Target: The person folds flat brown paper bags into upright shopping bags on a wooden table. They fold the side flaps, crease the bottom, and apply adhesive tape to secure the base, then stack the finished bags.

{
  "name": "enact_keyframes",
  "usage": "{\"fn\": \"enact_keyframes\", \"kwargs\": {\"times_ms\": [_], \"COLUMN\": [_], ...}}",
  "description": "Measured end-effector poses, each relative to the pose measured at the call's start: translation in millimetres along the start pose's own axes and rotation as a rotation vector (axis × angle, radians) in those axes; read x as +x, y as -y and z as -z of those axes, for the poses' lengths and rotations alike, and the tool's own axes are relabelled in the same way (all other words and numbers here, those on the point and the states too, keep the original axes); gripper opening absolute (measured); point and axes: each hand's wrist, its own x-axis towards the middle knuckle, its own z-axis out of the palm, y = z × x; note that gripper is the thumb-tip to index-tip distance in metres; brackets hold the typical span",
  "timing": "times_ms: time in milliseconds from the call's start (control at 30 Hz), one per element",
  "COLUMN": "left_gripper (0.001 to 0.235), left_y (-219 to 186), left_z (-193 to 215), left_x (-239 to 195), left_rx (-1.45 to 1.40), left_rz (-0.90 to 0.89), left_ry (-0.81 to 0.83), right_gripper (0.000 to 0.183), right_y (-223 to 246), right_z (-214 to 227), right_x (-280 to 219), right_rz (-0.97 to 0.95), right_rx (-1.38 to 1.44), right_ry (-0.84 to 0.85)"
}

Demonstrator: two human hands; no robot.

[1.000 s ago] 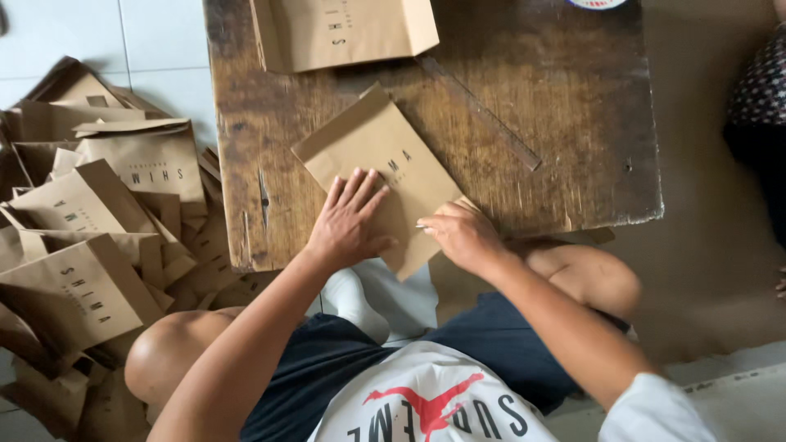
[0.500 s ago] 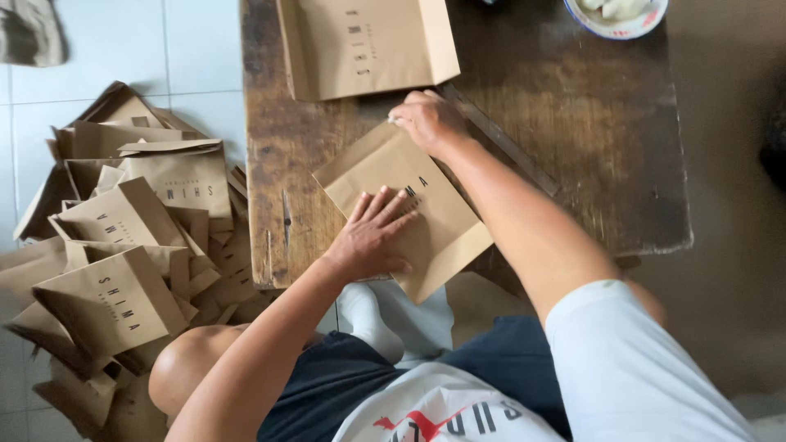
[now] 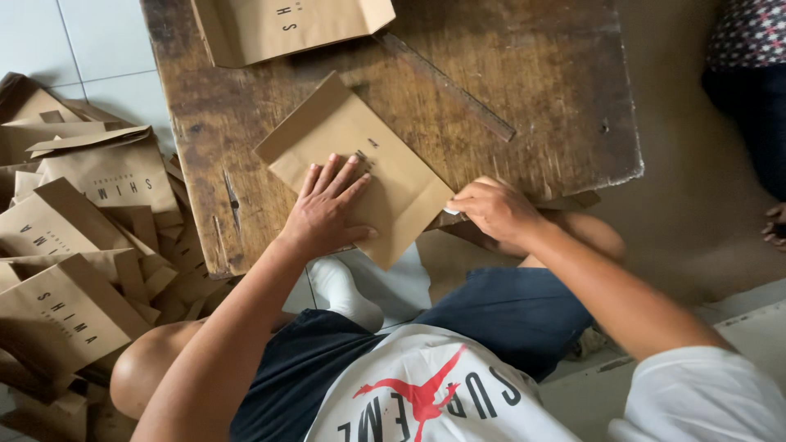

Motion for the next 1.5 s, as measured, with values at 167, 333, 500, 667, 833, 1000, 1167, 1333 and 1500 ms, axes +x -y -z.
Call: {"fn": "enact_keyframes", "kwargs": {"times_ms": [167,333,500,667,833,1000,1167,1333,1500], "left_gripper": [0.088,0.08,0.079,0.079,0.06,0.052,0.093,0.097,0.093], "left_y": [-27.0,-8.6,-7.4,0.1,8.2,18.0,9.2,8.6,4.3], "left_z": [4.6,-10.5,-10.0,-17.9,-20.1,-25.3,-14.5,-7.5,-2.8], "left_x": [-18.6,-21.2,-19.1,-1.2,16.9,19.8,18.5,18.4,20.1], "left_rx": [0.221,0.263,0.026,0.058,0.076,0.082,0.103,0.043,0.073], "left_rz": [0.164,0.169,0.115,0.03,-0.169,-0.149,-0.127,-0.136,-0.13], "left_ry": [-0.234,-0.403,-0.216,-0.386,-0.508,-0.233,-0.27,-0.201,-0.285], "right_gripper": [0.011,0.013,0.03,0.043,0.029,0.08,0.078,0.079,0.059], "right_y": [6.6,15.9,7.7,49.4,81.7,119.4,117.5,117.6,114.9], "right_z": [-12.9,-42.4,-59.1,-56.5,-58.7,-39.0,-59.7,-65.1,-50.0], "right_x": [-16.2,25.6,78.7,106.4,97.1,75.0,61.4,60.1,69.6], "right_rz": [-0.335,-0.676,-0.651,-0.616,-0.461,-0.706,-0.626,-0.593,-0.667], "right_rx": [0.096,0.225,0.302,0.483,0.077,0.456,0.307,0.25,0.307], "right_ry": [-0.203,-0.185,-0.061,-0.071,0.031,0.153,0.102,0.061,-0.003]}}
